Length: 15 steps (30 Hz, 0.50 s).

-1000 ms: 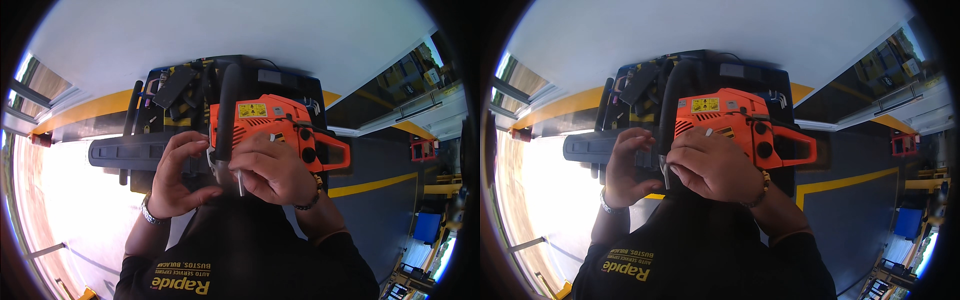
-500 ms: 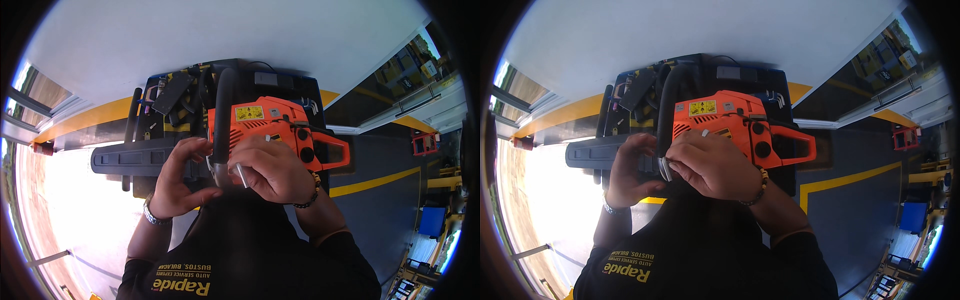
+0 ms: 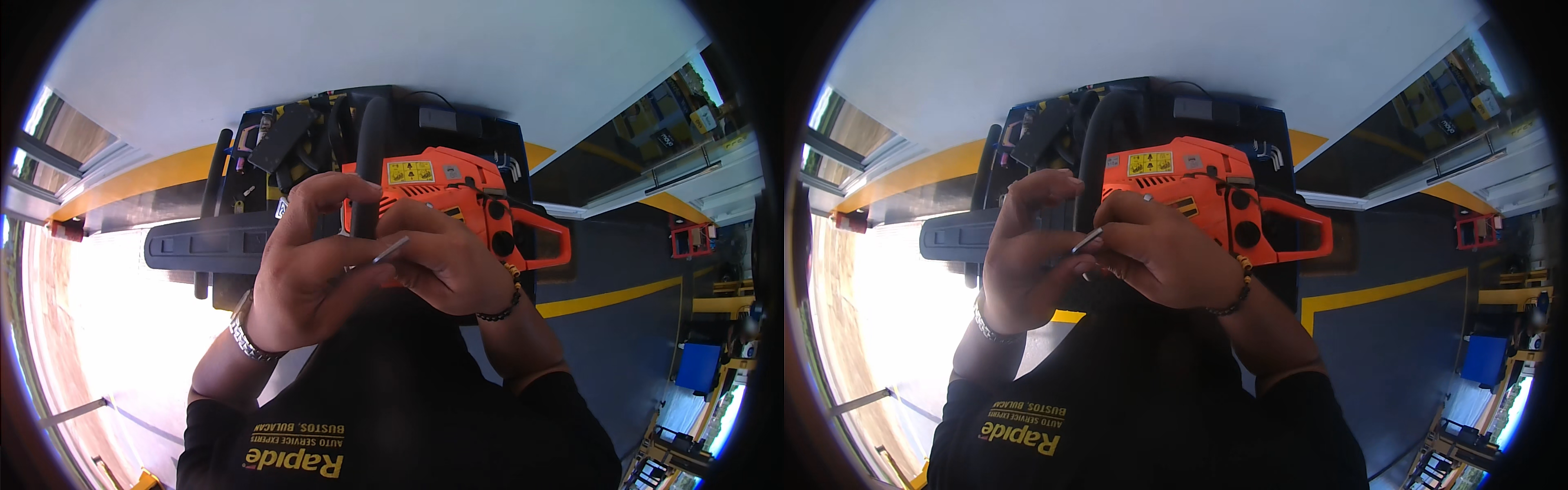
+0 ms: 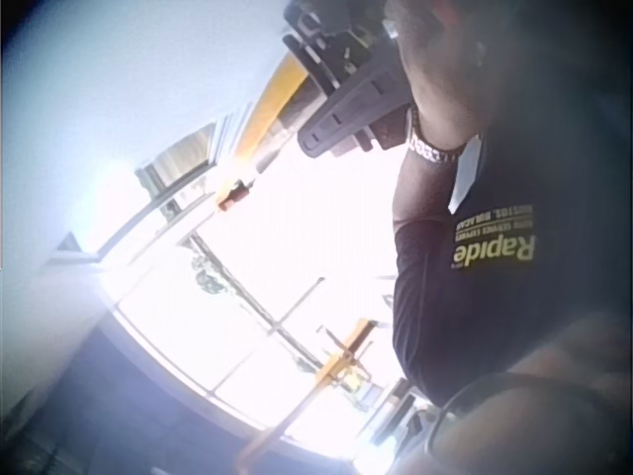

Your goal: The person retrieves a chainsaw from a cart, places it on a tool cart, and uses an Allen key to remove screws from the chainsaw's side cover. The person then removes the cover and pulls out the starter cord, inspecting the internal components.

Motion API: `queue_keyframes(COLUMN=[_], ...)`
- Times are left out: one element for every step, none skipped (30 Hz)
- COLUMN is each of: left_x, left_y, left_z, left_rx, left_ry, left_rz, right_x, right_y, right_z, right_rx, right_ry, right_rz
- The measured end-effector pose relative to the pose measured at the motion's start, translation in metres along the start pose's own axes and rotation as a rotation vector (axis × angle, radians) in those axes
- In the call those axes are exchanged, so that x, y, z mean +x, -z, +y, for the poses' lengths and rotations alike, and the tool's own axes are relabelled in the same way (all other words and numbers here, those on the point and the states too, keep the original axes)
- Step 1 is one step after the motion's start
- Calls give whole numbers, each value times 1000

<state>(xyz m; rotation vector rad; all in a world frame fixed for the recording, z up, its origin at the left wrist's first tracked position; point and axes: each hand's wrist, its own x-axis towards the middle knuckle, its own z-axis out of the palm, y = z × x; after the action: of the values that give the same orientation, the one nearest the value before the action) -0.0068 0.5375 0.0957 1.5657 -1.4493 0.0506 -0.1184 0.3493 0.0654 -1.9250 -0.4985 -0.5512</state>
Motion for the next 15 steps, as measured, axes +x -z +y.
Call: queue_keyframes(left_x=[0, -3, -6, -7, -9, -10, -12, -13, -14, -15, -15, -16, -19, -23, -26], left_y=[-2, -4, -6, -7, -8, -10, -13, -18, -21, -21, -20, -20, -20, -20, -19], left_z=[-3, -9, -13, -16, -18, -19, -20, -22, -23, -26, -28, -31, -34, -37, -40], left_rx=[-61, -122, -184, -219, -255, -290, -326, -363, -399, -391, -388, -384, -419, -451, -483], left_ry=[17, 38, 59, 98, 139, 181, 189, 195, 201, 163, 130, 98, 103, 104, 106], left_rz=[15, 25, 35, 38, 42, 47, 59, 71, 84, 91, 94, 97, 104, 113, 122], right_x=[-1, -2, -3, -4, -5, -5, -5, -5, -5, -5, -6, -6, -7, -6, -5], right_y=[0, 0, 1, 1, 1, 0, 0, 1, 1, 1, 2, 2, 2, 3, 3], right_z=[-1, -3, -6, -7, -7, -7, -6, -5, -2, -1, -2, -3, -4, -5, -8], right_rx=[15, 30, 45, 59, 9, -41, -91, -86, -80, -74, -62, -50, -37, -24, -11], right_ry=[-7, -62, -118, -174, -173, -171, -169, -144, -117, -90, -63, -36, -9, -29, -49], right_rz=[23, 19, 15, 11, -1, -14, -27, -29, -32, -36, -24, -12, -1, -8, -16])
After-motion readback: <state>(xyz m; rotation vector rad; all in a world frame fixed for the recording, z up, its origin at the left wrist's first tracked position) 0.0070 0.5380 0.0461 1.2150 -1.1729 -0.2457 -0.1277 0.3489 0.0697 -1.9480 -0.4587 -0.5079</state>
